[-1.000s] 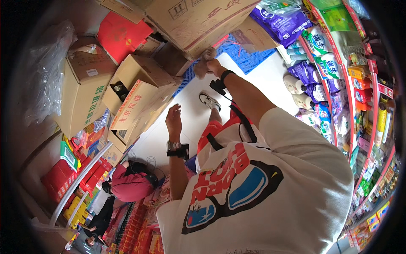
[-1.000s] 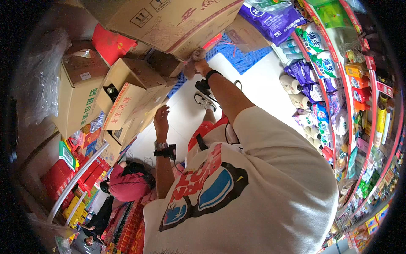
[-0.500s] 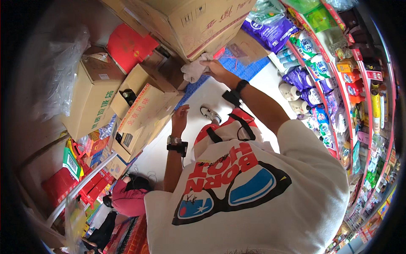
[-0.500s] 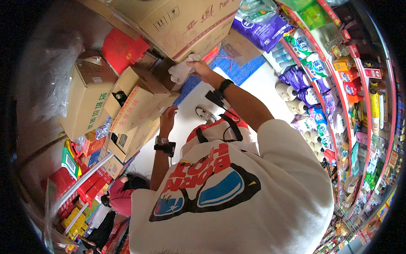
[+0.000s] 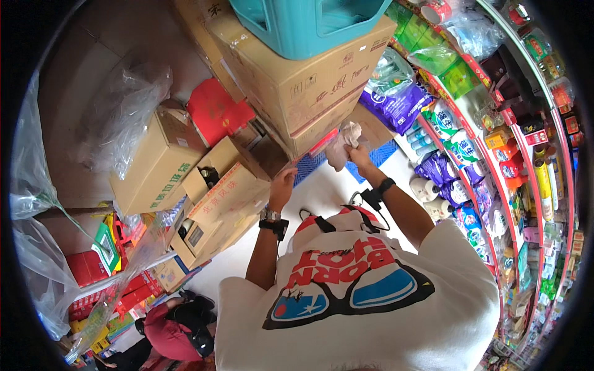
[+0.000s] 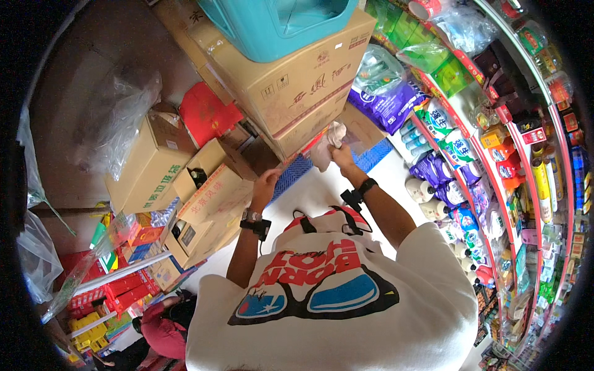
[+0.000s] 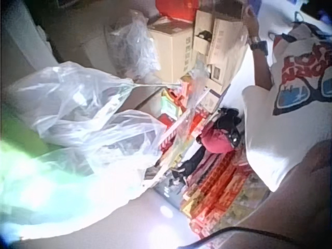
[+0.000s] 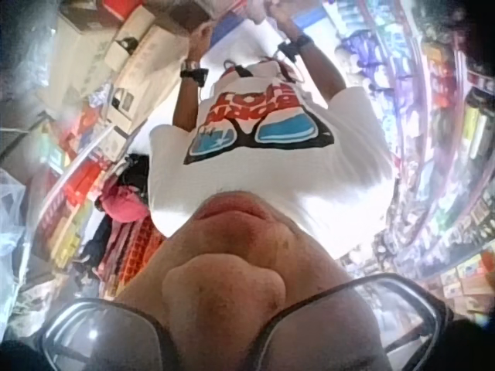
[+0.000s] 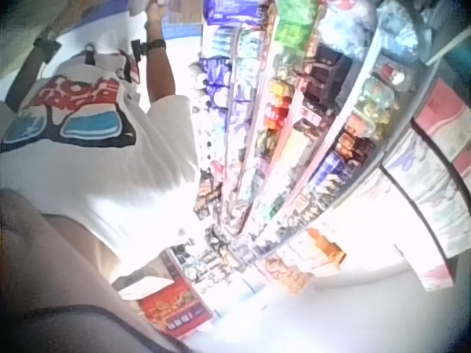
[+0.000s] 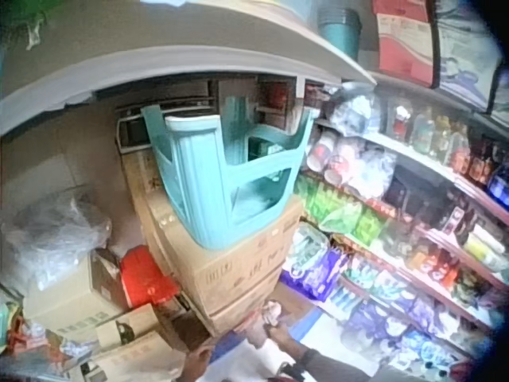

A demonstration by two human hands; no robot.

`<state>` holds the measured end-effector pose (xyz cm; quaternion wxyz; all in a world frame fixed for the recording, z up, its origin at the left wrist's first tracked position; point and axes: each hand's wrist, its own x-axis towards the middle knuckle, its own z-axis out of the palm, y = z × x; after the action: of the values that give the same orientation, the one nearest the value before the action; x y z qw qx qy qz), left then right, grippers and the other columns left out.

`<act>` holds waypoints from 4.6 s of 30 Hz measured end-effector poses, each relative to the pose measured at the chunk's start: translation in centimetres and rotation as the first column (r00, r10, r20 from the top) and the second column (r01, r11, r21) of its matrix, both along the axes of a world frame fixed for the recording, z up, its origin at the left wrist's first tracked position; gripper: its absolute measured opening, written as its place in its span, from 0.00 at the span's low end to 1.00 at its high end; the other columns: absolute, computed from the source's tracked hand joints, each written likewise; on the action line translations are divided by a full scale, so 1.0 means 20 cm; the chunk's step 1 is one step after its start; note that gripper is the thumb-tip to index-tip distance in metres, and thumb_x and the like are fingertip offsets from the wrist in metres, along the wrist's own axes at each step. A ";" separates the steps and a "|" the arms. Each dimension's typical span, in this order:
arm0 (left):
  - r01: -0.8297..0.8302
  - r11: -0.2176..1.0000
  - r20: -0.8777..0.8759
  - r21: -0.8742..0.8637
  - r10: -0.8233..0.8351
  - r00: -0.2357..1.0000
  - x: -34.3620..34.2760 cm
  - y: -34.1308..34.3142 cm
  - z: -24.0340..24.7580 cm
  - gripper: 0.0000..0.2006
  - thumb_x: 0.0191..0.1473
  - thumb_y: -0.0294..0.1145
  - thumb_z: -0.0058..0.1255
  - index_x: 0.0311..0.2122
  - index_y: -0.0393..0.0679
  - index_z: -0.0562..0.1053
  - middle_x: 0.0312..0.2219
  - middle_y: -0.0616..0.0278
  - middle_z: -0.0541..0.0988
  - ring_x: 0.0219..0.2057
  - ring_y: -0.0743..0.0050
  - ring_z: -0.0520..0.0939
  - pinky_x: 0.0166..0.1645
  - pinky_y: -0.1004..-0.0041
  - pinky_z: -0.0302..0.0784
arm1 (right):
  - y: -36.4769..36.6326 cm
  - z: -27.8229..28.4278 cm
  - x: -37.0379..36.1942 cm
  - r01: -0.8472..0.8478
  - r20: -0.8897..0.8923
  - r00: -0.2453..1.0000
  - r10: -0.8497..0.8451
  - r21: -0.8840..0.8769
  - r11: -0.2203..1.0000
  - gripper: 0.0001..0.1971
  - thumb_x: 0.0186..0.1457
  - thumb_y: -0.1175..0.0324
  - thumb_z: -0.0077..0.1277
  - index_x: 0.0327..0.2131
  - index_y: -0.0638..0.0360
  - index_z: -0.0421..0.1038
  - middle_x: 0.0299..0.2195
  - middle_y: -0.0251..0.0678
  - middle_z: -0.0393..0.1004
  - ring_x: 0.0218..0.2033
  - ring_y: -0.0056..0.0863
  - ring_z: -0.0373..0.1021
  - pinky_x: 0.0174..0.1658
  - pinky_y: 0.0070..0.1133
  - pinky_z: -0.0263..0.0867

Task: The person wipes cardboard boxes, storage shelves, and the floor using a cloth.

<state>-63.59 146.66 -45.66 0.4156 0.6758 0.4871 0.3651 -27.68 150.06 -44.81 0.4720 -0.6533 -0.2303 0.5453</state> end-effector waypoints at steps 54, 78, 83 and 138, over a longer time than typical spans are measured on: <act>-0.376 0.927 -0.045 0.010 0.376 0.925 0.72 0.50 -0.12 0.14 0.70 0.18 0.59 0.57 0.40 0.83 0.48 0.55 0.86 0.47 0.65 0.89 0.55 0.66 0.85 | 0.98 -0.18 1.57 -0.288 0.600 0.785 0.152 0.137 0.948 0.26 0.65 0.69 0.55 0.66 0.57 0.82 0.53 0.53 0.90 0.55 0.50 0.86 0.61 0.38 0.79; 0.092 0.982 -0.441 -0.167 -0.158 0.883 0.29 0.54 0.07 0.18 0.79 0.25 0.54 0.69 0.42 0.76 0.64 0.54 0.85 0.64 0.60 0.86 0.68 0.59 0.83 | 0.77 -1.56 -0.23 0.052 0.215 0.976 0.025 -0.344 0.938 0.27 0.70 0.54 0.61 0.62 0.66 0.79 0.53 0.52 0.89 0.54 0.51 0.85 0.56 0.42 0.78; 0.029 0.954 -0.366 -0.298 -0.142 0.920 0.35 0.58 0.05 0.18 0.79 0.27 0.54 0.70 0.42 0.76 0.64 0.51 0.84 0.65 0.58 0.85 0.71 0.58 0.81 | 0.81 -1.49 -0.27 0.288 -0.187 0.893 -0.409 -0.461 0.839 0.31 0.74 0.44 0.57 0.61 0.66 0.80 0.48 0.52 0.88 0.49 0.49 0.85 0.48 0.40 0.78; 0.156 0.985 -0.121 -0.069 -0.164 0.979 0.02 0.48 0.32 0.22 0.78 0.28 0.55 0.72 0.41 0.74 0.65 0.51 0.85 0.58 0.64 0.89 0.63 0.62 0.86 | 0.57 -0.56 -0.40 0.287 0.439 0.848 -0.297 0.091 0.954 0.16 0.69 0.64 0.57 0.55 0.54 0.87 0.36 0.32 0.86 0.34 0.30 0.79 0.39 0.34 0.76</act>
<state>-63.12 156.34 -39.30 0.4318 0.7220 0.4669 0.2726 -35.70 161.36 -55.93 0.4907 -0.7832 -0.2367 0.2997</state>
